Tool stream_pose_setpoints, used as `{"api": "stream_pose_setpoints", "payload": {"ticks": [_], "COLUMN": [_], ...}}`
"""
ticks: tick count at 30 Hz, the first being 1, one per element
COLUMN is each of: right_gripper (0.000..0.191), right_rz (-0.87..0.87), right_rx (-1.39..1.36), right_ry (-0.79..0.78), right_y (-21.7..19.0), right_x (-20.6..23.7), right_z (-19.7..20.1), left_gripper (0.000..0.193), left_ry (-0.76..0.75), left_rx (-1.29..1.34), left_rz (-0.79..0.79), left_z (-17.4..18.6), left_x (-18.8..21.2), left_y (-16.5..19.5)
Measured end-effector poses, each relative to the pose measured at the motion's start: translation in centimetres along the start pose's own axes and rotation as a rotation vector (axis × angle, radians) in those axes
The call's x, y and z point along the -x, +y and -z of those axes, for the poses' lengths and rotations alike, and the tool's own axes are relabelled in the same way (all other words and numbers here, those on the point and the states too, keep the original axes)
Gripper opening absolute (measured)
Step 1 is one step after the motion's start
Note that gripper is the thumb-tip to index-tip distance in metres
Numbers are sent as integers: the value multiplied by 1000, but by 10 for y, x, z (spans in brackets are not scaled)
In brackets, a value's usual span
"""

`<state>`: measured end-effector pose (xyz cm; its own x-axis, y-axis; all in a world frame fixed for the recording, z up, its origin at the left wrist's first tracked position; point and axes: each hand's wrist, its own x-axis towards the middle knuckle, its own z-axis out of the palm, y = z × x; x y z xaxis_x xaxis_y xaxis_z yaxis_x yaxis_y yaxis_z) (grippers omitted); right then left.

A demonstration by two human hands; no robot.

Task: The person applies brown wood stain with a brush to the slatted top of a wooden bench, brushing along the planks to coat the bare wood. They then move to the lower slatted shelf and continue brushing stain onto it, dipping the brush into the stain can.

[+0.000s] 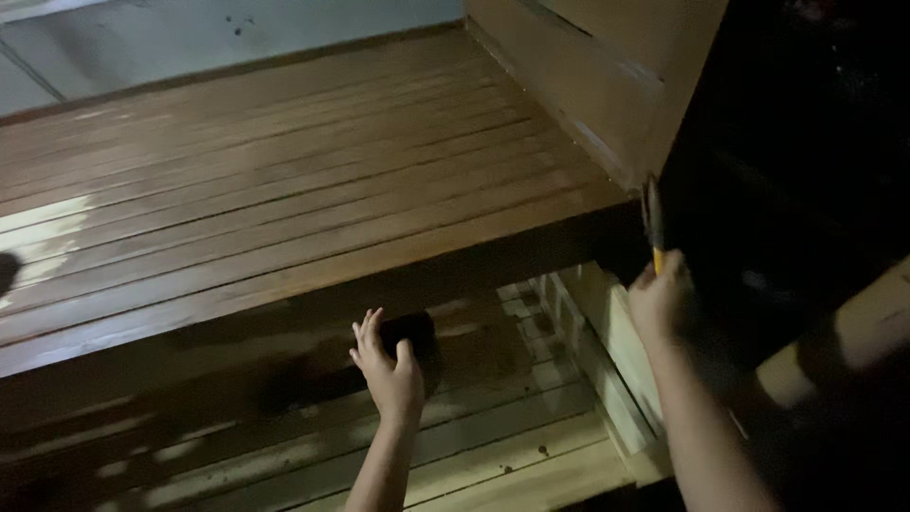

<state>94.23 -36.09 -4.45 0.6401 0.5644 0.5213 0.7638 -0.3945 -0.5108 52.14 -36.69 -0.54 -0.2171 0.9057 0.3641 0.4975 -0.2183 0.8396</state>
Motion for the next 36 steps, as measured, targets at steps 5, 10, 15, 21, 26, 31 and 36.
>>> {"api": "stream_pose_setpoints", "payload": {"ticks": [5,10,15,21,26,31,36], "right_gripper": [63,57,51,61,43,27,32], "right_rz": [-164,-158,-235,-255,-60,-126,-208], "right_rx": [89,-88,-219,-53,-224,-39,-61], "right_ry": [-134,-75,-70,-133,74,4,-34], "right_y": [-15,-5,-4,-8,-8,-29,-15], "right_x": [14,35,10,20,-2,-8,-6], "right_z": [-17,-24,-19,-24,-10,16,1], "left_gripper": [57,55,57,57,57,57,58], "left_ry": [-17,-17,-24,-27,-18,-5,-1], "left_rx": [26,23,11,0,-11,-9,25], "left_rz": [-6,19,2,14,7,-2,13], "left_z": [-1,10,17,14,19,18,18], "left_x": [3,-3,-8,-8,-12,-15,-12], "left_y": [-1,-3,-10,-15,-19,-18,-15]}}
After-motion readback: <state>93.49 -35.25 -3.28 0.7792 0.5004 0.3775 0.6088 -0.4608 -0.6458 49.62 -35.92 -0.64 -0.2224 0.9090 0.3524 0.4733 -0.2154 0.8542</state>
